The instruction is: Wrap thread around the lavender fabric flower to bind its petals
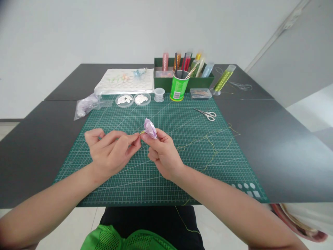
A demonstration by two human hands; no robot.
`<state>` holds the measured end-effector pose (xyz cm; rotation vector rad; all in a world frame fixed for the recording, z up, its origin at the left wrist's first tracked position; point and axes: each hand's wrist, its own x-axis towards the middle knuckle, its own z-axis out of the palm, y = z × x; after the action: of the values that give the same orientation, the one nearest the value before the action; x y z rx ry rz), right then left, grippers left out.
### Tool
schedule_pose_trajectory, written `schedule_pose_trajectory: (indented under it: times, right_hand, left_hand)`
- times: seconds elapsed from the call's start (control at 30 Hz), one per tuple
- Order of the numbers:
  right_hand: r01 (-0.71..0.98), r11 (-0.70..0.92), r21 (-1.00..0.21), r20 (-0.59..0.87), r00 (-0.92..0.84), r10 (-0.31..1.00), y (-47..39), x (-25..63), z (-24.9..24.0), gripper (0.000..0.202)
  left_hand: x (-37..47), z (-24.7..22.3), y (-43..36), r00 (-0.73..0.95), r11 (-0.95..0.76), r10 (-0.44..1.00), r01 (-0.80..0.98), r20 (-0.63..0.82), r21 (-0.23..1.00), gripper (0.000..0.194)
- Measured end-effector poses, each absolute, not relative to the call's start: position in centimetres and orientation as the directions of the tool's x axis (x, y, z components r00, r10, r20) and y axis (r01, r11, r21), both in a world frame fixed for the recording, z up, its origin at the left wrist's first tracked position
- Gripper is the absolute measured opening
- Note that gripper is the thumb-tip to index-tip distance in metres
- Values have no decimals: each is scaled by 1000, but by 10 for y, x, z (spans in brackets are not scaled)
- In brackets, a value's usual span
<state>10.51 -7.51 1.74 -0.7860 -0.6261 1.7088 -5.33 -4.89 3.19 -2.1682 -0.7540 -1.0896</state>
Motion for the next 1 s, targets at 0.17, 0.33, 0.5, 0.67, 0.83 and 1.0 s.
schedule_pose_trajectory:
  times: [0.17, 0.33, 0.5, 0.67, 0.83, 1.0]
  right_hand:
    - [-633, -264, -728, -176, -200, 964, -74, 106, 20, 21]
    - [-649, -255, -717, -160, -202, 966, -76, 107, 22, 17]
    - [-643, -227, -731, -138, -187, 973, -72, 111, 21, 15]
    - [-623, -222, -750, -101, -224, 969, -69, 112, 18, 16]
    - [-604, -228, -764, -80, -262, 962, -69, 113, 18, 19]
    - [-583, -220, -782, -45, -300, 953, -68, 116, 22, 18]
  left_hand:
    - [-55, 37, -52, 531, -649, 150, 689, 834, -322, 19]
    - [-55, 38, -56, 561, -655, 142, 671, 815, -348, 16]
    - [-49, 36, -59, 427, -764, 397, 645, 813, 35, 9]
    - [-47, 40, -56, 322, -482, 862, 285, 391, 829, 15]
    - [-48, 42, -51, 437, -54, 897, -53, 72, 997, 15]
    - [-47, 41, -49, 468, -7, 880, -152, 78, 988, 12]
